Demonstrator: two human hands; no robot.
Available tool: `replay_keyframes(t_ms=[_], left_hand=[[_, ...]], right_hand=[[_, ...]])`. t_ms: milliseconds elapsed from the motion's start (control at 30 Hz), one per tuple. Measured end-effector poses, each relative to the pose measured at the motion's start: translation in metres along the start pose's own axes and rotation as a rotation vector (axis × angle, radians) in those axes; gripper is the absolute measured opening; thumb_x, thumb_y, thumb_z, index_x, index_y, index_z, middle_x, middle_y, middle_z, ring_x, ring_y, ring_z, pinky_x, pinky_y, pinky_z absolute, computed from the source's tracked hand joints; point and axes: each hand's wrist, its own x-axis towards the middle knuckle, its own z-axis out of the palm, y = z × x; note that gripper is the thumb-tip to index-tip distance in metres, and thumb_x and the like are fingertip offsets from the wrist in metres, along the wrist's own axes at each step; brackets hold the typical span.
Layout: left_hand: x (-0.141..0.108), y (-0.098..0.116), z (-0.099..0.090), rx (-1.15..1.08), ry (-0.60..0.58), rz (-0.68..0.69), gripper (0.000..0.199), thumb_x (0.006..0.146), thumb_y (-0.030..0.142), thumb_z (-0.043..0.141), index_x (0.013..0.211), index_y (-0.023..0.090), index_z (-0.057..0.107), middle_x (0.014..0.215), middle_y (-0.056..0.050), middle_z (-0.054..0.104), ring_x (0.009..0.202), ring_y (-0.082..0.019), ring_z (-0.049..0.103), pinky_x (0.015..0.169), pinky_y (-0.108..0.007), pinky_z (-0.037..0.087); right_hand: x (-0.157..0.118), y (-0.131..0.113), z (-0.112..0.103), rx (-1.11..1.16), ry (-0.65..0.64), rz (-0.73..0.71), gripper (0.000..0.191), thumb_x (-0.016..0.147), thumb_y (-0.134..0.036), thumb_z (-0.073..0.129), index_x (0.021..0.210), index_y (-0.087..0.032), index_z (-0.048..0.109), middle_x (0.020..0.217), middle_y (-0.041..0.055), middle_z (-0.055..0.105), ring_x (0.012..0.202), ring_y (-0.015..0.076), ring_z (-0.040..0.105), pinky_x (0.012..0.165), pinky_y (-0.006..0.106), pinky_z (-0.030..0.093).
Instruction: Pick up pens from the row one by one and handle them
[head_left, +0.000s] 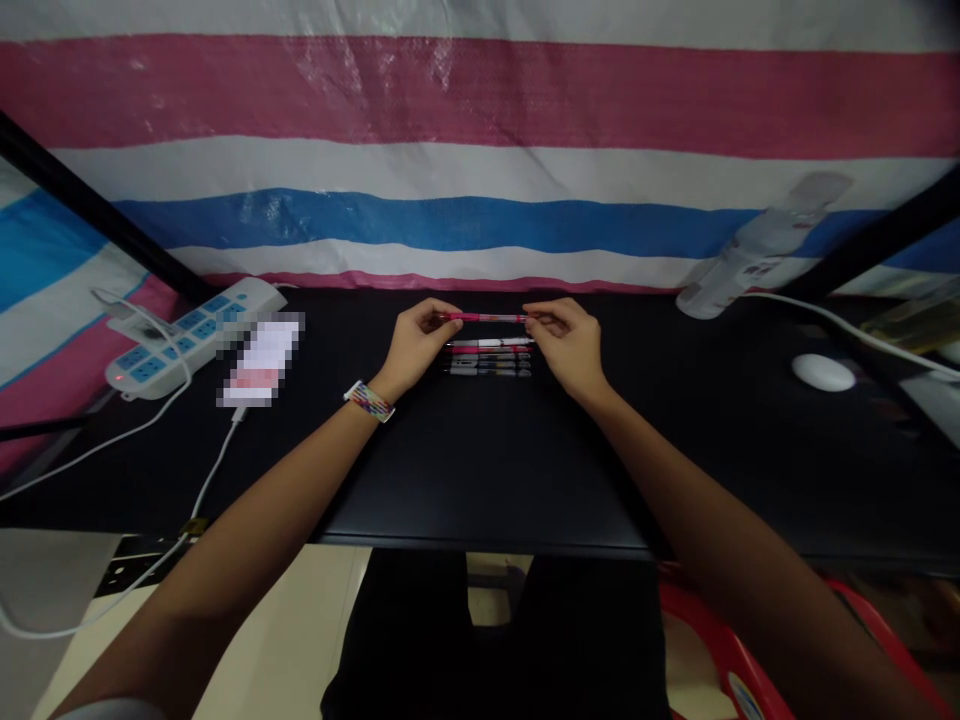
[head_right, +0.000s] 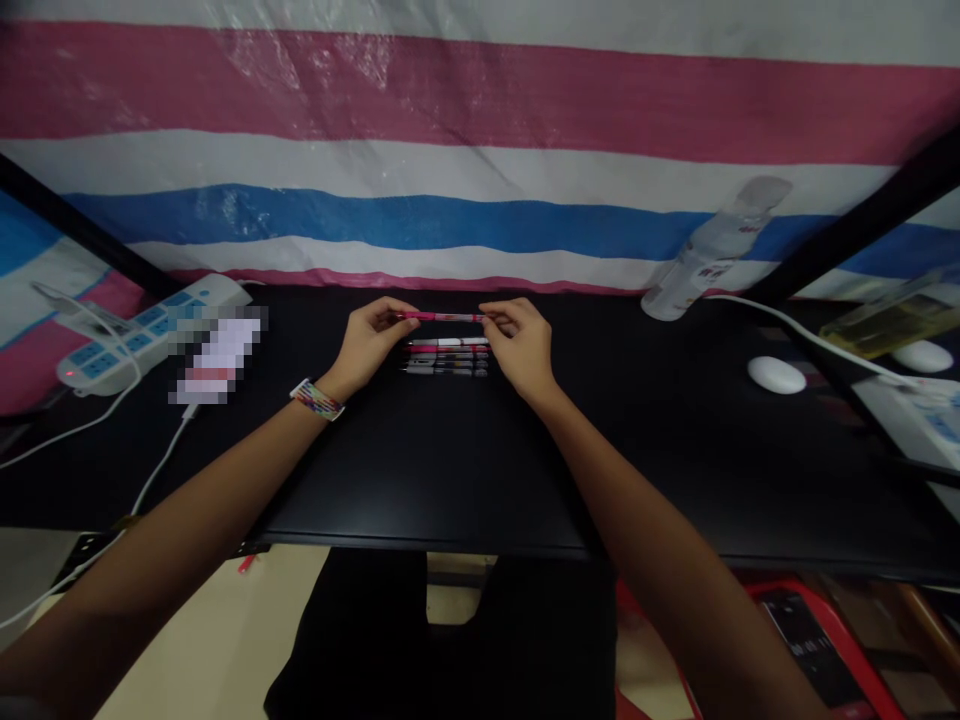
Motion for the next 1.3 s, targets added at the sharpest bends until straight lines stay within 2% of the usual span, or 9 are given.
replay_keyframes(t_ms=[133, 333, 467, 667, 967, 1100, 1200, 1300], left_hand=[[-0.003, 0.003, 0.000, 0.137, -0.047, 0.012, 0.017, 0.100, 0.035, 0.079, 0.105, 0.021, 0.086, 0.100, -0.007, 0.087, 0.094, -0.024, 0.079, 0.088, -0.039, 0.061], [-0.006, 0.009, -0.002, 0.505, -0.100, 0.123, 0.016, 0.102, 0.026, 0.075, 0.109, 0.028, 0.090, 0.112, -0.005, 0.089, 0.104, -0.028, 0.077, 0.100, -0.046, 0.057], [-0.005, 0.010, -0.002, 0.608, -0.162, 0.105, 0.018, 0.104, 0.025, 0.073, 0.108, 0.029, 0.090, 0.109, -0.005, 0.088, 0.100, -0.028, 0.075, 0.100, -0.047, 0.055], [-0.005, 0.009, -0.002, 0.671, -0.173, 0.095, 0.020, 0.105, 0.025, 0.070, 0.108, 0.028, 0.089, 0.111, -0.006, 0.087, 0.107, -0.028, 0.075, 0.107, -0.049, 0.053], [-0.004, -0.001, 0.000, 0.549, -0.111, 0.110, 0.020, 0.103, 0.029, 0.070, 0.106, 0.026, 0.090, 0.106, -0.009, 0.084, 0.104, -0.031, 0.074, 0.108, -0.053, 0.051], [-0.006, 0.000, 0.003, 0.372, -0.020, 0.074, 0.023, 0.105, 0.032, 0.068, 0.116, 0.025, 0.087, 0.115, -0.009, 0.082, 0.110, -0.029, 0.073, 0.107, -0.048, 0.054], [-0.009, 0.002, 0.010, 0.201, 0.031, 0.028, 0.030, 0.111, 0.040, 0.061, 0.121, 0.025, 0.085, 0.126, -0.010, 0.083, 0.124, -0.028, 0.072, 0.117, -0.047, 0.053], [-0.011, 0.003, 0.021, 0.018, 0.035, -0.031, 0.042, 0.116, 0.050, 0.052, 0.127, 0.024, 0.083, 0.139, -0.011, 0.081, 0.134, -0.029, 0.073, 0.127, -0.050, 0.048]], right_hand=[[0.001, -0.001, -0.005, -0.165, -0.038, -0.064, 0.016, 0.090, -0.016, 0.073, 0.095, -0.025, 0.087, 0.102, 0.0076, 0.073, 0.091, 0.0242, 0.077, 0.089, 0.047, 0.070], [0.003, 0.004, -0.008, -0.321, -0.091, -0.046, 0.022, 0.088, -0.011, 0.067, 0.094, -0.025, 0.084, 0.100, 0.0076, 0.074, 0.090, 0.0255, 0.075, 0.092, 0.049, 0.067], [0.001, 0.005, -0.007, -0.414, -0.161, -0.079, 0.022, 0.089, -0.013, 0.065, 0.093, -0.025, 0.083, 0.097, 0.0081, 0.076, 0.089, 0.0266, 0.073, 0.091, 0.049, 0.063], [-0.002, 0.004, -0.006, -0.472, -0.206, -0.126, 0.023, 0.091, -0.015, 0.061, 0.091, -0.024, 0.082, 0.095, 0.0085, 0.074, 0.092, 0.0279, 0.072, 0.089, 0.047, 0.059], [-0.002, 0.004, -0.005, -0.399, -0.187, -0.095, 0.021, 0.090, -0.015, 0.065, 0.089, -0.026, 0.082, 0.094, 0.0080, 0.073, 0.091, 0.0290, 0.072, 0.091, 0.051, 0.061], [-0.003, 0.005, -0.001, -0.247, -0.060, 0.024, 0.020, 0.092, -0.019, 0.066, 0.094, -0.028, 0.083, 0.107, 0.0085, 0.076, 0.102, 0.0292, 0.075, 0.102, 0.053, 0.062], [-0.005, 0.006, 0.005, -0.099, 0.051, 0.153, 0.021, 0.092, -0.024, 0.065, 0.102, -0.028, 0.083, 0.115, 0.0083, 0.079, 0.111, 0.0298, 0.075, 0.110, 0.054, 0.059], [-0.008, 0.006, 0.014, 0.013, 0.048, 0.224, 0.027, 0.090, -0.026, 0.065, 0.110, -0.028, 0.082, 0.120, 0.0081, 0.082, 0.119, 0.0309, 0.074, 0.113, 0.054, 0.057]])
